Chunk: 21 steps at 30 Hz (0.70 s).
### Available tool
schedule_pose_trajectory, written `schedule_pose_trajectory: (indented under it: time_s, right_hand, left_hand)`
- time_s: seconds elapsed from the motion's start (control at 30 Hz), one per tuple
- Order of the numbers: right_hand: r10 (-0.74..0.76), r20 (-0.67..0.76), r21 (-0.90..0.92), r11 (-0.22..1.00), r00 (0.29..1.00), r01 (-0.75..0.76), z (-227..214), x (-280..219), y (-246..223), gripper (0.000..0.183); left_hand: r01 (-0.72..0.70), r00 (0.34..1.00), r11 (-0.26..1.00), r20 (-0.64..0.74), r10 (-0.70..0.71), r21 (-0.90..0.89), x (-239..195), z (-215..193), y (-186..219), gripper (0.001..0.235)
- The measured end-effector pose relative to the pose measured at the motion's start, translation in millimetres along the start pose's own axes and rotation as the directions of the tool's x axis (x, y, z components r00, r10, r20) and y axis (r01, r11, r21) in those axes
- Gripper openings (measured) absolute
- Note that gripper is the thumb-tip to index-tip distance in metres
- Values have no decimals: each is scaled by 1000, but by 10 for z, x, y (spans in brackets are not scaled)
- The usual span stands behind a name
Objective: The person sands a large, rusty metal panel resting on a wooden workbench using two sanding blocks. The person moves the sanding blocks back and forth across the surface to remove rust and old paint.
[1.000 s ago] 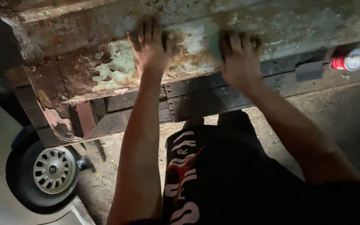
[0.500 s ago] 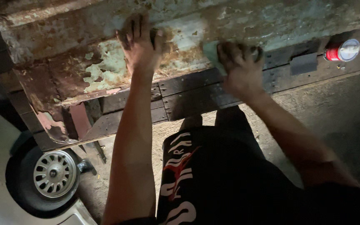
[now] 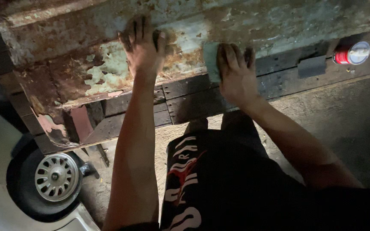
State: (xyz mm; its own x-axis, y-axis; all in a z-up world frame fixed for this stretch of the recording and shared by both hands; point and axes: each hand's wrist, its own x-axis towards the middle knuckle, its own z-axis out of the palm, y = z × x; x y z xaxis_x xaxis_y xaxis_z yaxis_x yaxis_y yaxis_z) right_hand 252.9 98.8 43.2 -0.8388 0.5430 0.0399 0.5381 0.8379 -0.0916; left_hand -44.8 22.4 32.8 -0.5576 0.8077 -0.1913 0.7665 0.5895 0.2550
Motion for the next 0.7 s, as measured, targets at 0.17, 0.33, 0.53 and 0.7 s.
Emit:
schedule_pose_trajectory:
  time_s: [0.17,0.33,0.53,0.7]
  right_hand:
    - [-81,-141,-76,995,987,71,82,430,258,66]
    - [-52,-181,-7,999,982,52,88,980,381,60]
    - [-27,-23,-7,1000,999,26,-251,263,122,77]
    - [-18,-43,-105,994,999,13,-227,310,63,78]
  left_hand:
    - [10,1000,999,-15,-11,-45,-21,4,2,69]
    - [-15,997,996,-76,8,-85,-20,50,-16,71]
    - [-82,985,994,-157,69,-76,-13,151,-80,72]
    - [-129,968,989,-227,111,-68,2,162,-100,66]
